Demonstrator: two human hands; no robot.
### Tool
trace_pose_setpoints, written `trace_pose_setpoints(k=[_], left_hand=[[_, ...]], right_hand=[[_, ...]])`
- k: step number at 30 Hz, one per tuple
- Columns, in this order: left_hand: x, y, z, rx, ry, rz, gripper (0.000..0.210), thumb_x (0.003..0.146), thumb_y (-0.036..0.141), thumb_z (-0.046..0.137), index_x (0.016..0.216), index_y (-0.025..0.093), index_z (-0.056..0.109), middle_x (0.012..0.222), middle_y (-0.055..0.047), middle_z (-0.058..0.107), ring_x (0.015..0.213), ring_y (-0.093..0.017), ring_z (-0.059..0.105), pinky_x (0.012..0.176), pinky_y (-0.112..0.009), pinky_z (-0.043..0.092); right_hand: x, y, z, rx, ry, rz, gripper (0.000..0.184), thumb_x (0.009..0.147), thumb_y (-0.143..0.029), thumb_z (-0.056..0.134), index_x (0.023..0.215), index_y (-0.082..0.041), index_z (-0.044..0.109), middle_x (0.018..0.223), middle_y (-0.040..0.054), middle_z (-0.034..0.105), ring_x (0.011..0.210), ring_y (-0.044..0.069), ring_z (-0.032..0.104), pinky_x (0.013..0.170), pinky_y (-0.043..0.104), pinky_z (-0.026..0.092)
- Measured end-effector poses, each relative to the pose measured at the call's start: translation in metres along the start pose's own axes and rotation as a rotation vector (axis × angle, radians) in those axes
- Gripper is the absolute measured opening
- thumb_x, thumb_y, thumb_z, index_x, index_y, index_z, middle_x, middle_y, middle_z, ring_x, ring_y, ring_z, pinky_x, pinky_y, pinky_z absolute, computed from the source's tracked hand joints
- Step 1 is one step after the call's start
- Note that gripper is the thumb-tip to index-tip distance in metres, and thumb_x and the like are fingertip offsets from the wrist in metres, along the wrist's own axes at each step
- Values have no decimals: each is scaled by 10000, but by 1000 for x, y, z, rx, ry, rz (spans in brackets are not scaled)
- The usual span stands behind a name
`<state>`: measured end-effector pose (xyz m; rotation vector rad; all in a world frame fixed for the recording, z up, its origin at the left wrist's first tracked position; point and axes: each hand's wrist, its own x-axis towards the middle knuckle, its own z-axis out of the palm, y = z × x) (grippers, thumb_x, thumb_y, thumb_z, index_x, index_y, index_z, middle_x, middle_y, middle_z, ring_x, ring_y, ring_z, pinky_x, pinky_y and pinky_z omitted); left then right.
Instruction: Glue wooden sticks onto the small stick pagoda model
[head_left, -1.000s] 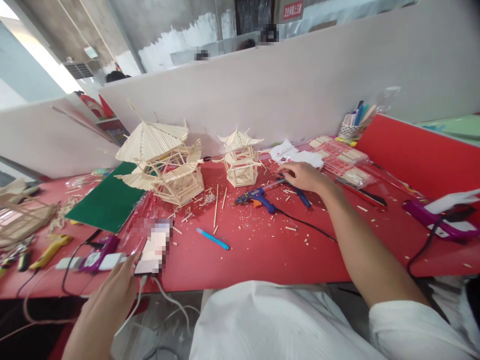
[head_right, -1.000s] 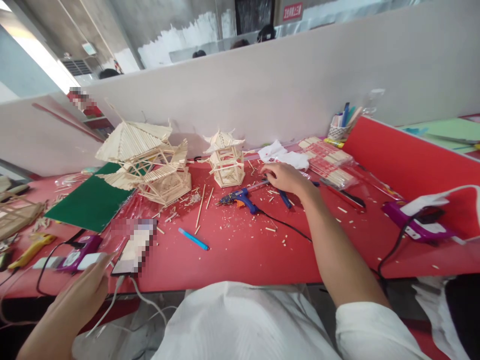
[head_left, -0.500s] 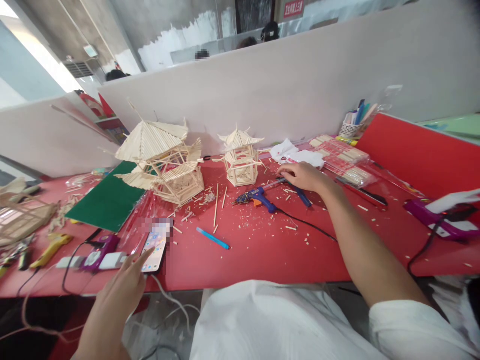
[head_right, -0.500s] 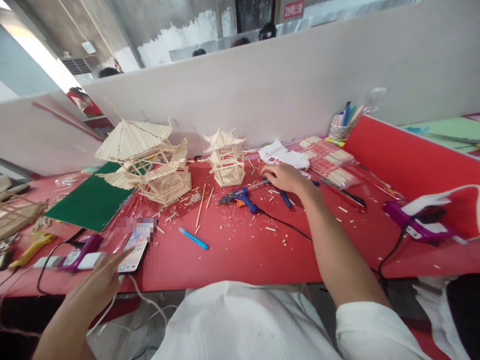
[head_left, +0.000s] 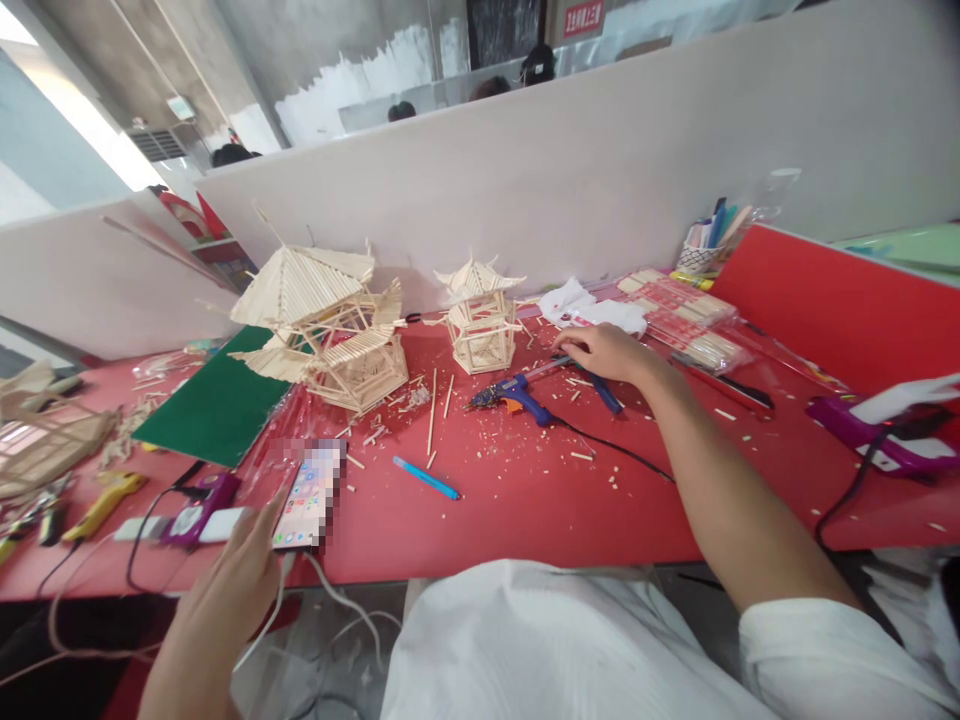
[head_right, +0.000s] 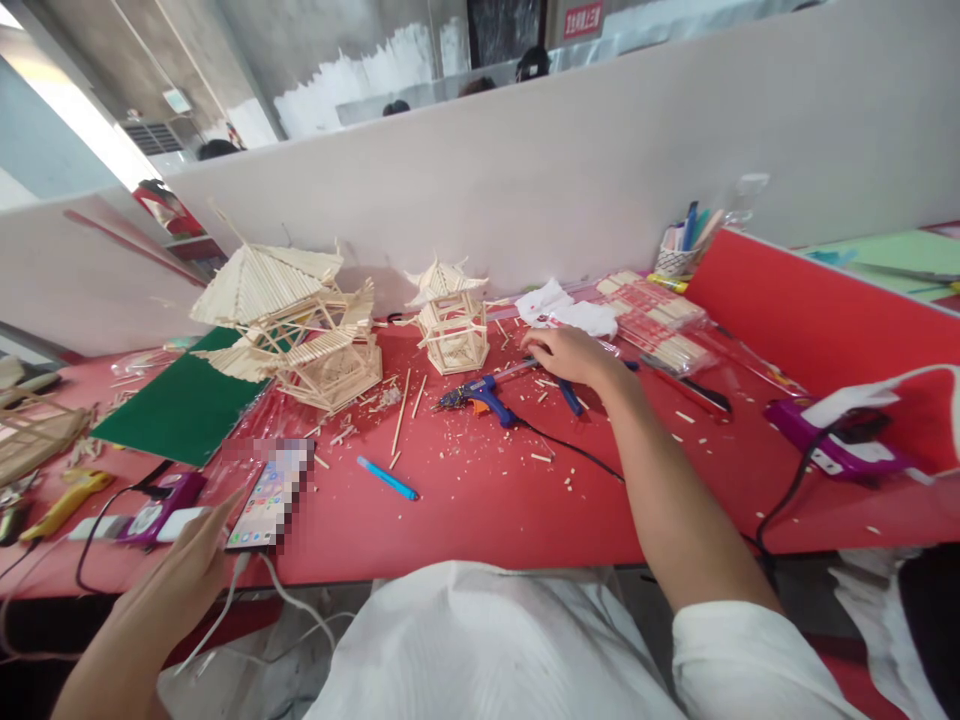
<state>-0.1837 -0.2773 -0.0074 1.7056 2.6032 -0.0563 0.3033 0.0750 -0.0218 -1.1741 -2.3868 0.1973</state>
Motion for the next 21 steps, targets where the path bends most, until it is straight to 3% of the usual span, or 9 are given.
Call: trace_pose_setpoints(k=[6, 9, 14, 21], left_hand=[[1, -13, 1, -103, 24, 82, 554, 954, 226, 347, 1494, 214, 469, 1458, -127, 580, 1225, -245, 659, 934, -313, 540], [0, -1, -7, -119, 51, 113, 508, 950, 238, 347, 1425, 218, 526, 1331, -108, 665, 1147, -242, 687, 912, -317, 543], [-2, 25, -21, -56, 66, 27, 453, 956, 228, 284, 1346, 192, 513, 1250, -135, 697, 1133, -269, 685, 814, -338, 527], [1, 23, -23, -62, 33, 38, 320, 925, 183, 325, 1179, 237, 513, 1184, -95, 694, 1027, -224, 702, 751, -290, 482]], right_hand=[[-1, -2, -2, -1, -4, -2, 301, 915, -229, 546, 1134, -283, 746, 1002, 32, 789, 857, 236, 707, 768, 334, 492], [-1, -5, -3, 3, -4, -15, 326, 885, -193, 546, 1132, -267, 745, 1009, 35, 783, 855, 226, 698, 764, 323, 482], [-1, -7, -4, 23, -16, -3, 325, 889, -196, 537, 1123, -258, 754, 962, 43, 784, 802, 225, 692, 729, 327, 469], [-1, -5, -3, 28, -25, 23, 276, 926, -251, 533, 1075, -283, 762, 1004, 36, 795, 887, 247, 715, 772, 343, 481]])
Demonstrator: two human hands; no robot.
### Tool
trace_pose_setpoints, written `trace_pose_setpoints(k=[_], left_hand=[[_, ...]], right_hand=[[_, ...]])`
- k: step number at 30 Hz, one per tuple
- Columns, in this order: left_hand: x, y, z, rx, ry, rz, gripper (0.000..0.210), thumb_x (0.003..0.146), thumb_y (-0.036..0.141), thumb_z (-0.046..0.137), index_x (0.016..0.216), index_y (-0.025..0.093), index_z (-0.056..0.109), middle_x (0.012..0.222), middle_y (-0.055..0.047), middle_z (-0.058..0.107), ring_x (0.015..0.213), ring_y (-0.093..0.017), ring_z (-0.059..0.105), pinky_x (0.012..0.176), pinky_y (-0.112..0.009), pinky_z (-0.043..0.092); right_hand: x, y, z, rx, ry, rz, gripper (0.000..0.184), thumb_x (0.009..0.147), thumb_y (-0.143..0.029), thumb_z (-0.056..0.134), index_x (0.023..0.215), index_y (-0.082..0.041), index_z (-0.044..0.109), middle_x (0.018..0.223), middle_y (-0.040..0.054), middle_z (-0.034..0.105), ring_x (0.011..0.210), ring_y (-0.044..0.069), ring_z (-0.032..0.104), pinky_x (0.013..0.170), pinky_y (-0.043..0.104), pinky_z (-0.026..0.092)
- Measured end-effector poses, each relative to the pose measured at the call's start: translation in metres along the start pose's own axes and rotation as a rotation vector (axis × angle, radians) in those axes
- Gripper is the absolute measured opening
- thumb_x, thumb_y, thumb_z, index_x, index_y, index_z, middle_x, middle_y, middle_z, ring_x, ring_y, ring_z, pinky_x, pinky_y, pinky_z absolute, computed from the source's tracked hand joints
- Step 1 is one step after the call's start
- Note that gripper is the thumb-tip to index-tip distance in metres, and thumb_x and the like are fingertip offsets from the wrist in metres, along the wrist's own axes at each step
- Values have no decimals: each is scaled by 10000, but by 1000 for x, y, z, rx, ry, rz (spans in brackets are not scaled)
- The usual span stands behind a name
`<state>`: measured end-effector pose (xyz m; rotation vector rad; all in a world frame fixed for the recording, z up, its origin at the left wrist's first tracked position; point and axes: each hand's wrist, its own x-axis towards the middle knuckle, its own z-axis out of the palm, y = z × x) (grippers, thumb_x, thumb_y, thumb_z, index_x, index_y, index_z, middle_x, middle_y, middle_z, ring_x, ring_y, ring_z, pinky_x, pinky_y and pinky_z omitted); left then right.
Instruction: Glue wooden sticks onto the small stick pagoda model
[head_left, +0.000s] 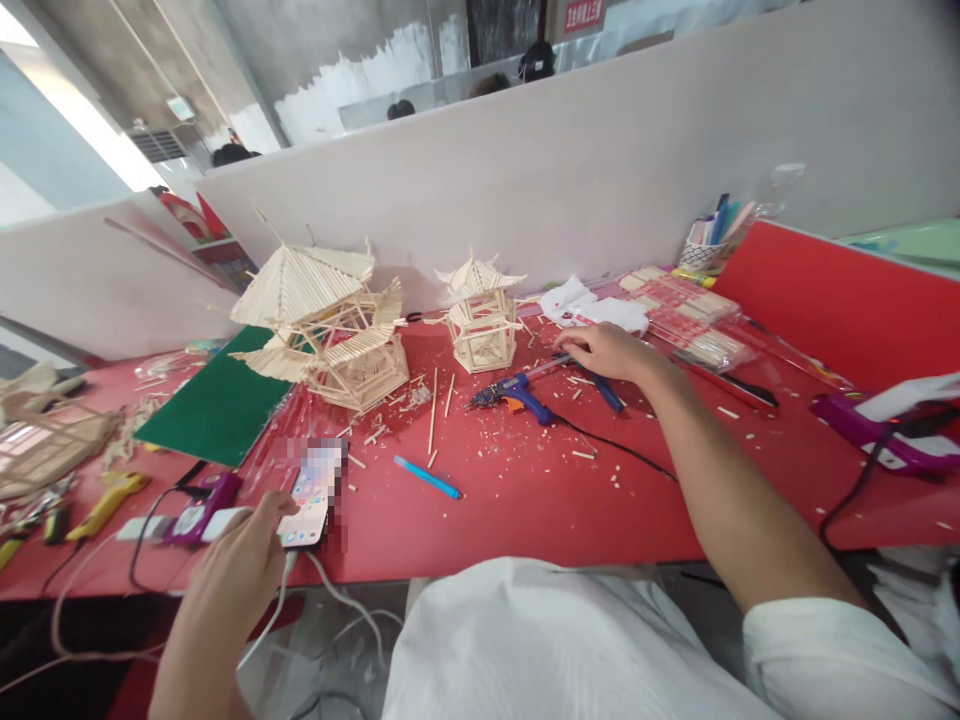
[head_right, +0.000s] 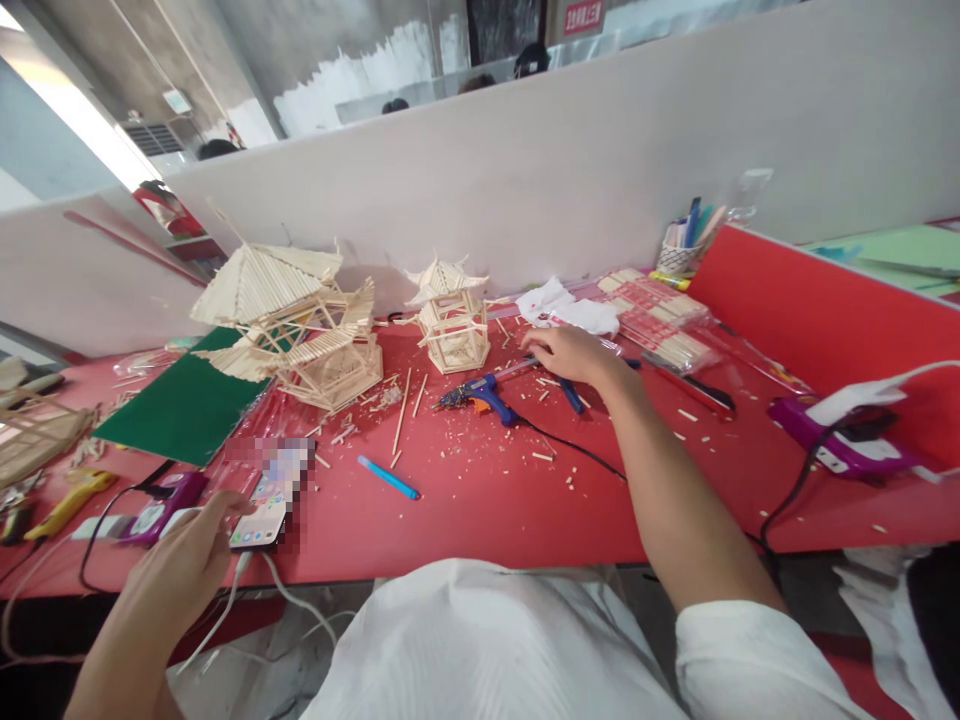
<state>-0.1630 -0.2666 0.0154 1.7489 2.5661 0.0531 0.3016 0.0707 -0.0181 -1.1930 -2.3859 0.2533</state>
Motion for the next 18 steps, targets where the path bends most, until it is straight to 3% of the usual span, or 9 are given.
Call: trace_pose_setpoints(k=[9, 18], left_hand=[[-2, -9, -4, 83, -88, -22, 259, 918, 164, 366, 1068, 260, 554, 1101, -51, 720, 961, -206, 704, 744, -280, 435], [-4, -10, -2, 86, -52, -38, 269, 906, 167, 414, 1084, 257, 595, 1051, -55, 739, 901, -208, 703, 741, -286, 451]], right_hand=[[0, -2, -3, -13, -37, -3, 320, 872, -223, 537, 1122, -249, 736, 714, 12, 689, 630, 177, 599, 612, 292, 401], [0, 0, -3, -10, -46, -48, 356, 834, -167, 535, 1128, -247, 717, 767, 11, 678, 655, 171, 584, 649, 291, 418]])
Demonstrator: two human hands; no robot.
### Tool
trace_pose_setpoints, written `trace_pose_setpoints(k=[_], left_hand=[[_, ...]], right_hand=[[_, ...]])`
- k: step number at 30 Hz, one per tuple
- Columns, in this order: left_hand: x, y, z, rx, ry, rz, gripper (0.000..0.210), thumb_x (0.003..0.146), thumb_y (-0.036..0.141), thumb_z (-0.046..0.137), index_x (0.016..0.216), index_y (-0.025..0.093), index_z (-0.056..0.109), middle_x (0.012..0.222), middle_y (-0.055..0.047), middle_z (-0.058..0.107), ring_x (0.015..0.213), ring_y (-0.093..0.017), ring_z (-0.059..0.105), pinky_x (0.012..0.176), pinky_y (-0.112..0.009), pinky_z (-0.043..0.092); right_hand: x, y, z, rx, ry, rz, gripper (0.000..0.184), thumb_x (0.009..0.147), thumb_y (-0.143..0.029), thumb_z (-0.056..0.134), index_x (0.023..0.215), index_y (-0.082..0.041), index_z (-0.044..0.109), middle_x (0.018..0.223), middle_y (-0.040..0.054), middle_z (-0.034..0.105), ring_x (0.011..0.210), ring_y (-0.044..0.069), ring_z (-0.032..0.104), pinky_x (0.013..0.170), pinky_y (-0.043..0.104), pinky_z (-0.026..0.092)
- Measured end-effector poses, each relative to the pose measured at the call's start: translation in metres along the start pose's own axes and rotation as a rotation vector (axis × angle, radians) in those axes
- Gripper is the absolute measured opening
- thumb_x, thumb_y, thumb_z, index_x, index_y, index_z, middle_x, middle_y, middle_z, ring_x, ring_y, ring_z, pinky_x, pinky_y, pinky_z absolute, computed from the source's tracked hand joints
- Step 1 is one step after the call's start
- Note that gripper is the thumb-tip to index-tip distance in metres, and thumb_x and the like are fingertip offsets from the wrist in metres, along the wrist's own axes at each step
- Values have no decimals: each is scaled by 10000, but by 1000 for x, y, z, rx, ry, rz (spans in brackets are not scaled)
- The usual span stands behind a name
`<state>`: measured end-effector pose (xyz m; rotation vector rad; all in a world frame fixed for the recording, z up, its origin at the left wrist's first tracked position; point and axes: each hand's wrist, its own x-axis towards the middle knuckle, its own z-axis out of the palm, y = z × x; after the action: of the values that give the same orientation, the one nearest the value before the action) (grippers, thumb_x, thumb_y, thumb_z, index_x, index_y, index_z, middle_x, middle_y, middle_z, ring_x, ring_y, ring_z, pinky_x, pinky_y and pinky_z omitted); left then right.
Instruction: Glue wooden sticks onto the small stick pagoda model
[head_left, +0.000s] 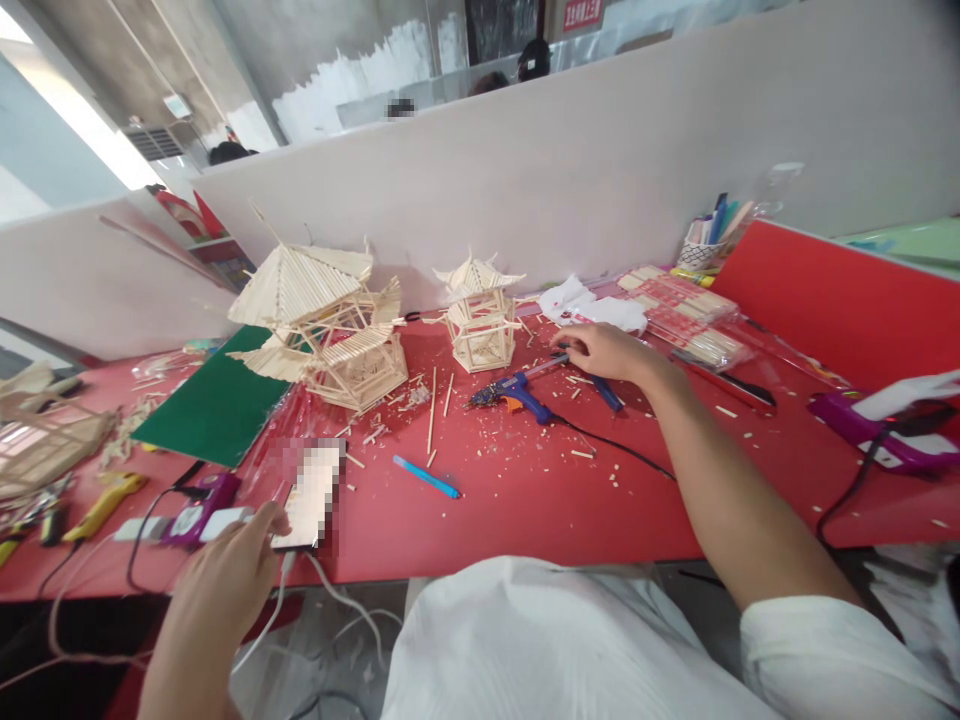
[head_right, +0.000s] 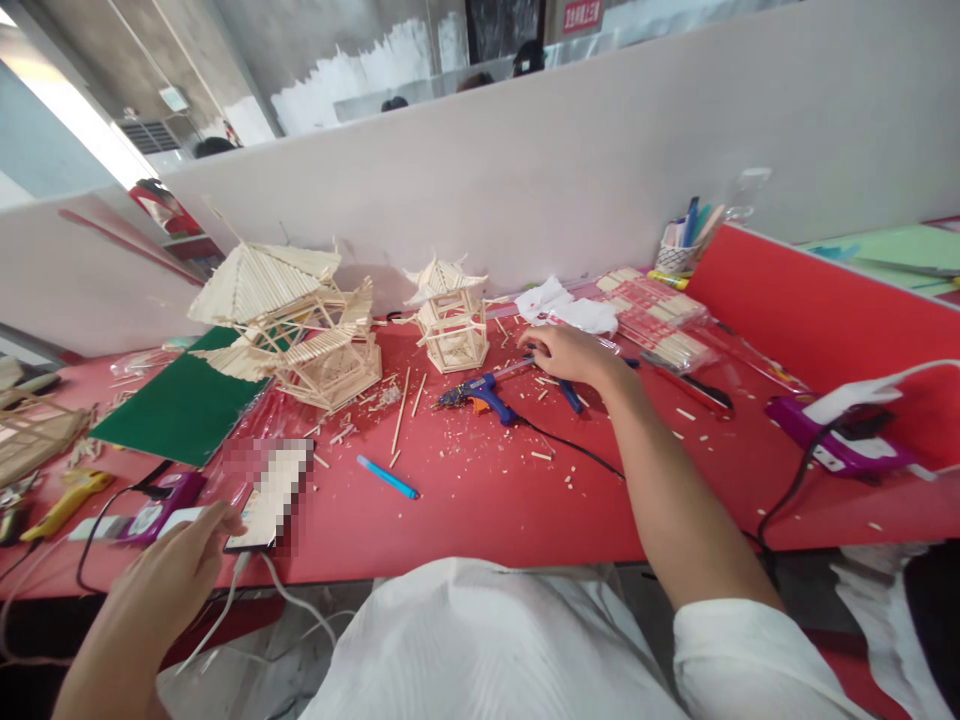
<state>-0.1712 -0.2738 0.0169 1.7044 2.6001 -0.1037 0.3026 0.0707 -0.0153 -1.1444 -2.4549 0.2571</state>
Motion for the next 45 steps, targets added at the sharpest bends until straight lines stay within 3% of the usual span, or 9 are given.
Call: trace_pose_setpoints(k=[3, 11, 17, 33, 39, 45], left_hand=[[-3, -2, -2, 27, 1, -39, 262, 909, 192, 412, 1067, 254, 612, 1040, -63, 736, 869, -221, 707, 726, -294, 452], [-2, -8, 4, -74, -89, 61, 317, 876, 127, 416, 1039, 277, 643, 1116, -38, 733, 982, -189, 715, 777, -256, 476], [-1, 2, 1, -20, -117, 32, 310, 896, 142, 392, 1047, 256, 637, 1109, -68, 715, 880, -205, 714, 705, -281, 453], [-8, 1, -1, 23, 28, 58, 295, 914, 175, 388, 1052, 262, 634, 1106, -51, 726, 920, -208, 716, 720, -277, 441], [-5, -3, 4, -104, -82, 139, 331, 895, 167, 401, 1089, 268, 649, 1172, -51, 732, 1027, -210, 719, 747, -268, 490], [-3, -3, 5, -92, -32, 123, 327, 874, 188, 427, 1065, 280, 676, 1141, -47, 749, 973, -220, 738, 709, -270, 509]], right_hand=[[0, 0, 0, -6, -11, 10, 356, 837, -165, 534, 1132, -245, 716, 777, 14, 683, 664, 175, 591, 651, 294, 417], [0, -1, 1, -13, -20, 14, 340, 840, -177, 537, 1112, -256, 726, 751, 8, 690, 653, 172, 595, 626, 287, 404], [0, -4, -1, -9, -37, 25, 343, 841, -180, 528, 1109, -250, 730, 752, 14, 689, 648, 176, 589, 633, 300, 407], [0, -5, -1, -3, -47, 34, 354, 839, -184, 531, 1126, -244, 729, 758, 17, 687, 654, 178, 581, 647, 301, 400], [0, -3, -2, 3, -70, 43, 353, 843, -200, 529, 1135, -240, 723, 774, 25, 689, 675, 187, 591, 659, 309, 404], [0, -3, -1, 6, -71, 41, 349, 845, -197, 523, 1131, -242, 718, 766, 24, 685, 668, 184, 587, 655, 307, 405]])
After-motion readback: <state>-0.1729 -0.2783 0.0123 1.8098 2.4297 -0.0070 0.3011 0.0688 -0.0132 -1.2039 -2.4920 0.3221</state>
